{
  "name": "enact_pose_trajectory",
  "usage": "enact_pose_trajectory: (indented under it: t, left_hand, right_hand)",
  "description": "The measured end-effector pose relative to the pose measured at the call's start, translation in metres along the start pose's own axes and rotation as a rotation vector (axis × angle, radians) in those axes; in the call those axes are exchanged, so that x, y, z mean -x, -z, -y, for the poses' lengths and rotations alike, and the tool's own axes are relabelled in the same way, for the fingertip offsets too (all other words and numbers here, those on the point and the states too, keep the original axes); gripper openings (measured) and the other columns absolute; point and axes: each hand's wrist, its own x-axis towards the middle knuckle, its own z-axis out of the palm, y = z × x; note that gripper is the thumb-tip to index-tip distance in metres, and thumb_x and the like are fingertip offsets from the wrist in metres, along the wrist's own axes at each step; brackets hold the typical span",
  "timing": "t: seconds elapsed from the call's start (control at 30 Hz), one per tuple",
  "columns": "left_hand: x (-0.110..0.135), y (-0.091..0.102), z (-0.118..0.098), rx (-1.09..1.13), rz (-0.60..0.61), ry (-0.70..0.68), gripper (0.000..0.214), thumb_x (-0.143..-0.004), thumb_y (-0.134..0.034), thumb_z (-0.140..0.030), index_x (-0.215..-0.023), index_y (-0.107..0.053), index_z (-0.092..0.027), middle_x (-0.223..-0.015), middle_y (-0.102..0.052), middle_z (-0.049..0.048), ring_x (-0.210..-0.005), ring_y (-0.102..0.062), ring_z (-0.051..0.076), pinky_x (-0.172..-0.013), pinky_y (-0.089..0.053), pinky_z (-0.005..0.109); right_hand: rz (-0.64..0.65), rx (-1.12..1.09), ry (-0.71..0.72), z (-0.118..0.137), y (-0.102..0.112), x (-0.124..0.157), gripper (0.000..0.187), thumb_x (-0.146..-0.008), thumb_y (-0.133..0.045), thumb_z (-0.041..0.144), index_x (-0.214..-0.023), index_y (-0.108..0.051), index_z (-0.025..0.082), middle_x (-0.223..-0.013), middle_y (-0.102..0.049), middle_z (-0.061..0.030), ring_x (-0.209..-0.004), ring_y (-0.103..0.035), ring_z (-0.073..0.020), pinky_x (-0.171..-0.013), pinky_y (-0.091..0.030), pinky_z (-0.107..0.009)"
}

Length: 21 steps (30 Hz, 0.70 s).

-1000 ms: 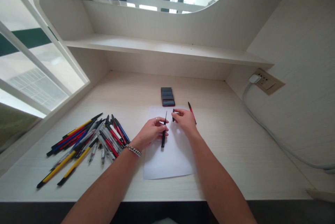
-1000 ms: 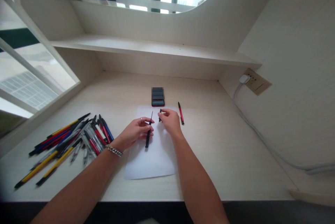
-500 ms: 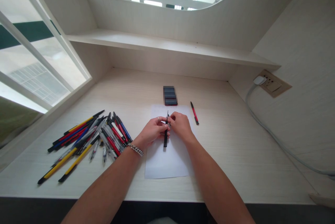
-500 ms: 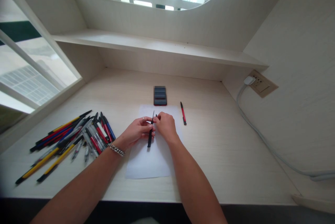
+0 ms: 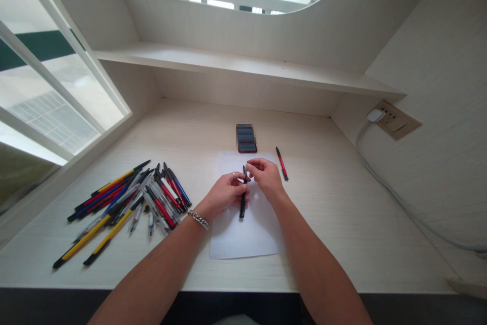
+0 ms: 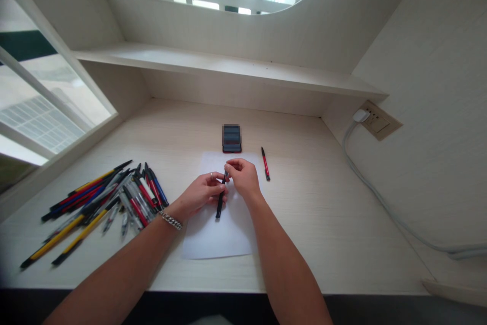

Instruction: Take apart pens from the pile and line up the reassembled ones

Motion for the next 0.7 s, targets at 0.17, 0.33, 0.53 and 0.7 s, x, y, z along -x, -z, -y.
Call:
enact_pose_trajectory:
  t: [0.17,0.33,0.53,0.7]
  left_hand:
    - [0.002,-0.002,-0.003,0.006,0.035,0.035,0.022,-0.076,-0.065,-0.015,-0.097,-0.058,-0.014,-0.074,-0.061,0.005,-0.063,-0.064,0.018,-0.065,-0.056,0.041]
    - [0.002,0.001,-0.005,-0.006,-0.003,0.03,0.021,-0.077,-0.062,-0.013,-0.098,-0.058,-0.014,-0.075,-0.061,0.0063,-0.063,-0.064,0.018,-0.063,-0.056,0.039]
    - [0.0,0.005,-0.004,0.012,-0.029,0.01,0.021,-0.078,-0.062,-0.014,-0.099,-0.058,-0.014,-0.076,-0.062,0.0067,-0.063,-0.064,0.018,-0.062,-0.057,0.038]
    - [0.0,0.005,-0.004,0.032,-0.029,0.011,0.023,-0.076,-0.064,-0.014,-0.098,-0.058,-0.014,-0.074,-0.062,0.0062,-0.062,-0.064,0.017,-0.06,-0.057,0.037]
  right_hand:
    - [-0.146,-0.085,0.018,0.0,0.006,-0.008,0.03,-0.071,-0.068,0.038,-0.089,-0.068,0.015,-0.076,-0.07,-0.0053,-0.06,-0.059,-0.0138,-0.053,-0.044,-0.025]
    - [-0.129,0.181,-0.008,-0.007,0.015,-0.014,0.024,-0.073,-0.064,0.035,-0.085,-0.071,0.016,-0.077,-0.071,-0.0057,-0.066,-0.063,-0.0167,-0.061,-0.046,-0.027]
    - [-0.013,0.714,0.15,-0.011,0.007,-0.008,0.02,-0.078,-0.054,0.023,-0.078,-0.074,0.022,-0.081,-0.073,-0.0032,-0.076,-0.063,-0.0174,-0.071,-0.042,-0.027]
    - [0.0,0.787,0.171,-0.009,0.004,-0.009,0.022,-0.079,-0.052,0.022,-0.08,-0.074,0.022,-0.083,-0.073,-0.0042,-0.076,-0.062,-0.0179,-0.071,-0.041,-0.028]
